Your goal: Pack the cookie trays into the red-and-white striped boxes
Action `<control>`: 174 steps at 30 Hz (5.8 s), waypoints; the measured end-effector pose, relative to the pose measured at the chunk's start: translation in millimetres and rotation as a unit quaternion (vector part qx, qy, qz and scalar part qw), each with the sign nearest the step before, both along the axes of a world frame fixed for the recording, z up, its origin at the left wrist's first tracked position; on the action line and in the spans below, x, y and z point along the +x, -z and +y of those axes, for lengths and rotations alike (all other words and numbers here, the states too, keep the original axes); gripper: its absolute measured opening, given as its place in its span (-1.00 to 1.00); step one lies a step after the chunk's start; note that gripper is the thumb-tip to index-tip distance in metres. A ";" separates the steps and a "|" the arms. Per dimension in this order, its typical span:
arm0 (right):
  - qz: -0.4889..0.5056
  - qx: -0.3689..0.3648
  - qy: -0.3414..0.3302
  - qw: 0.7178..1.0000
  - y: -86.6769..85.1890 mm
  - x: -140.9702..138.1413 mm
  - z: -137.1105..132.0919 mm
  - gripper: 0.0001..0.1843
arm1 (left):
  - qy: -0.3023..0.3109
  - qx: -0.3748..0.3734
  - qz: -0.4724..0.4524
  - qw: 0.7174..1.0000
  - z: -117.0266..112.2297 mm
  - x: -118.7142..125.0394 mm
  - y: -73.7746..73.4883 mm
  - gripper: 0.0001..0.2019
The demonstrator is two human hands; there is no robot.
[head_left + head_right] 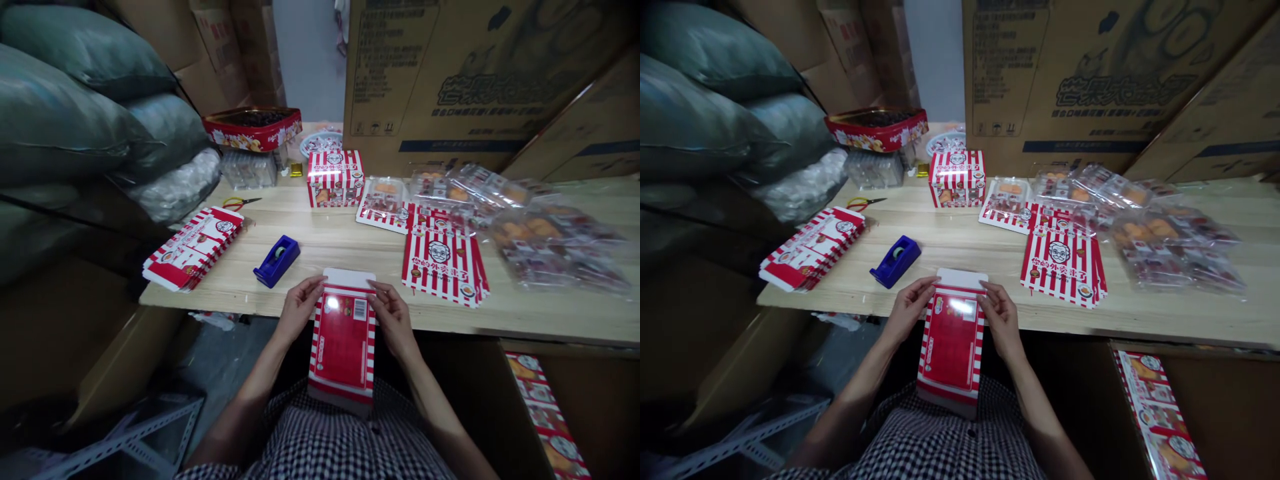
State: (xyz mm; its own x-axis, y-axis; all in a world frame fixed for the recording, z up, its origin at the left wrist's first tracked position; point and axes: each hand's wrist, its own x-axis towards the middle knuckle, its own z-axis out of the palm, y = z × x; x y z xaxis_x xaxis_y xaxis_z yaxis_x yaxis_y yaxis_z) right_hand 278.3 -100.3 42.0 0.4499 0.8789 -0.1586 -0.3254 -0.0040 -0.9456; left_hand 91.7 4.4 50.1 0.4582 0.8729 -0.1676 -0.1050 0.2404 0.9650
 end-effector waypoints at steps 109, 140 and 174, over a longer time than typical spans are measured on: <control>-0.069 -0.058 -0.397 0.914 -7.3 86.7 23.2 -0.70 | 0.378 0.027 0.095 0.920 34.2 23.6 -21.9 -0.69; -0.079 -0.049 -0.287 0.954 -20.7 71.1 -42.8 -0.64 | 0.422 0.096 0.064 0.899 28.3 6.6 -32.2 -0.73; -0.259 0.091 -0.156 0.949 -94.5 33.6 -39.9 -0.70 | 0.136 0.177 -0.068 0.972 -10.4 2.1 -71.8 -0.80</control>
State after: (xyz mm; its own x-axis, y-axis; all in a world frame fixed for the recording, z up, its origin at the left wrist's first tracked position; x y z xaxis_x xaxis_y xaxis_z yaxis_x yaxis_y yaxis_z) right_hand 311.9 -140.2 136.6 0.1399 0.9737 0.1800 0.1744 0.1547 -0.9724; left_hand 93.8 -6.1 122.0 0.6764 0.7089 0.2000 -0.2172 -0.0675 0.9738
